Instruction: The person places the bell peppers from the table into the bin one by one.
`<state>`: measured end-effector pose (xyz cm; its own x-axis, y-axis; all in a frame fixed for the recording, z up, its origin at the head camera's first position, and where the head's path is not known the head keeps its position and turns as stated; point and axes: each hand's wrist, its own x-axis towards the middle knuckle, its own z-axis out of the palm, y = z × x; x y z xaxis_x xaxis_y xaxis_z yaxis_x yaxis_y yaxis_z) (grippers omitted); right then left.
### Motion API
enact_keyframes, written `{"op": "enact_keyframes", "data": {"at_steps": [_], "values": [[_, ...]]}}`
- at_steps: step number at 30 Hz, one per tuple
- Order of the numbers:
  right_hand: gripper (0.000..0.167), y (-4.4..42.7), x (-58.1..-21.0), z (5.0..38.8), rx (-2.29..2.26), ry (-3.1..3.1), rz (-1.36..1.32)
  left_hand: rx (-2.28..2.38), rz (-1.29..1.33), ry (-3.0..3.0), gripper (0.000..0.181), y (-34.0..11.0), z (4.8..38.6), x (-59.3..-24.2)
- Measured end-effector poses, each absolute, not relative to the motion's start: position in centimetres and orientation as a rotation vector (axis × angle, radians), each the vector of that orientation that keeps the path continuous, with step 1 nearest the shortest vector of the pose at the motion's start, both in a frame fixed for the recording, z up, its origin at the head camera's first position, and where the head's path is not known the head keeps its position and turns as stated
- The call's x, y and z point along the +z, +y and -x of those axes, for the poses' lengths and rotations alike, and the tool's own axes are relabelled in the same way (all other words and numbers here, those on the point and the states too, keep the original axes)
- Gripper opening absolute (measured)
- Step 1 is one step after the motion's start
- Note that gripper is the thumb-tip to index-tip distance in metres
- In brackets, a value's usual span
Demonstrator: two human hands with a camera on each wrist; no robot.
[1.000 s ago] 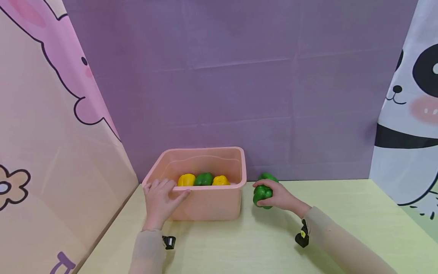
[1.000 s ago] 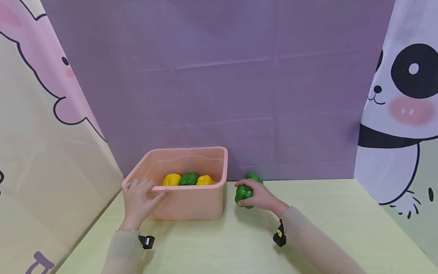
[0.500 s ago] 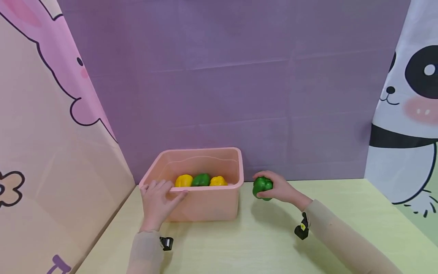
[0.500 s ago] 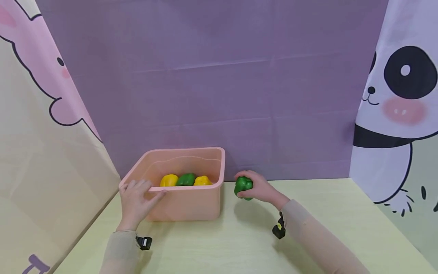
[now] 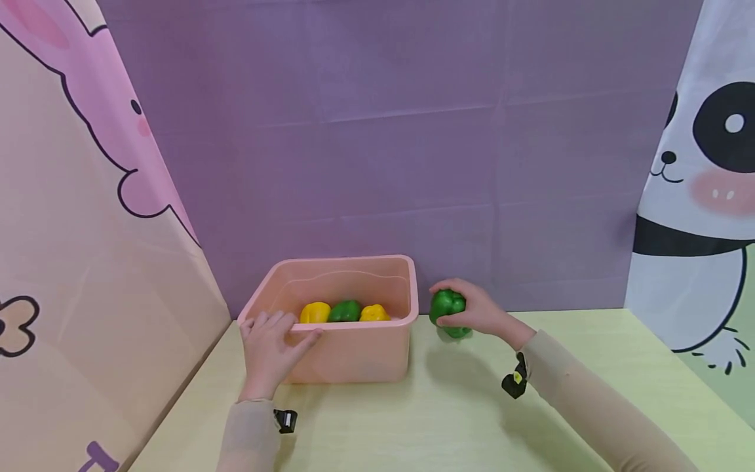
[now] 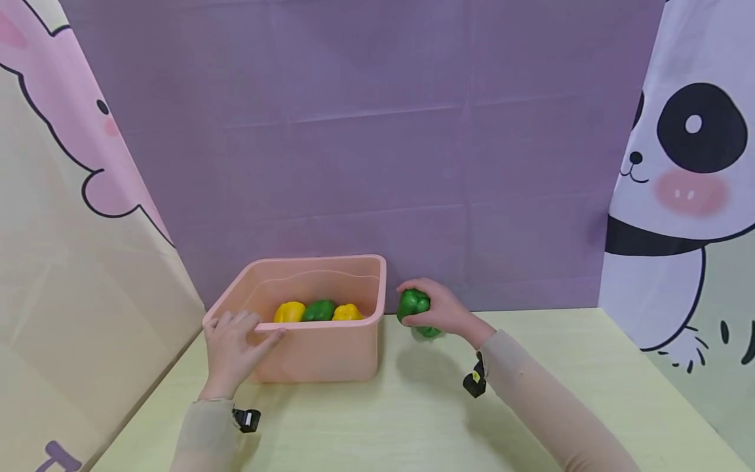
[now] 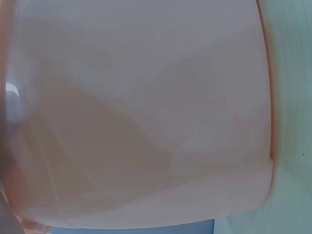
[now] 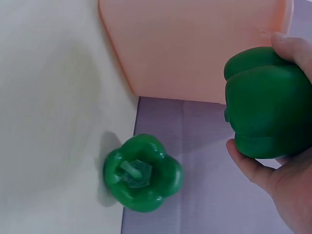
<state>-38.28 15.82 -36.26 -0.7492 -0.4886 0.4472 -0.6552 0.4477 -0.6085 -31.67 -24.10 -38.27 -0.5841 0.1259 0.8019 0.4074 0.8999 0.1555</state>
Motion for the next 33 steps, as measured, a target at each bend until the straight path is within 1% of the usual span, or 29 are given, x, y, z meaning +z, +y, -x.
{"op": "enact_keyframes", "data": {"at_steps": [16, 33], "values": [[0.052, 15.7, -32.9, 38.3, 1.178, -2.433, -1.012, -0.407, 0.379, -2.188, 0.042, -24.0, 31.7, -38.2], [0.052, 12.9, -30.2, 38.6, 1.162, -2.423, -1.082, -0.398, 0.394, -2.191, 0.043, -24.4, 31.7, -38.2]]}}
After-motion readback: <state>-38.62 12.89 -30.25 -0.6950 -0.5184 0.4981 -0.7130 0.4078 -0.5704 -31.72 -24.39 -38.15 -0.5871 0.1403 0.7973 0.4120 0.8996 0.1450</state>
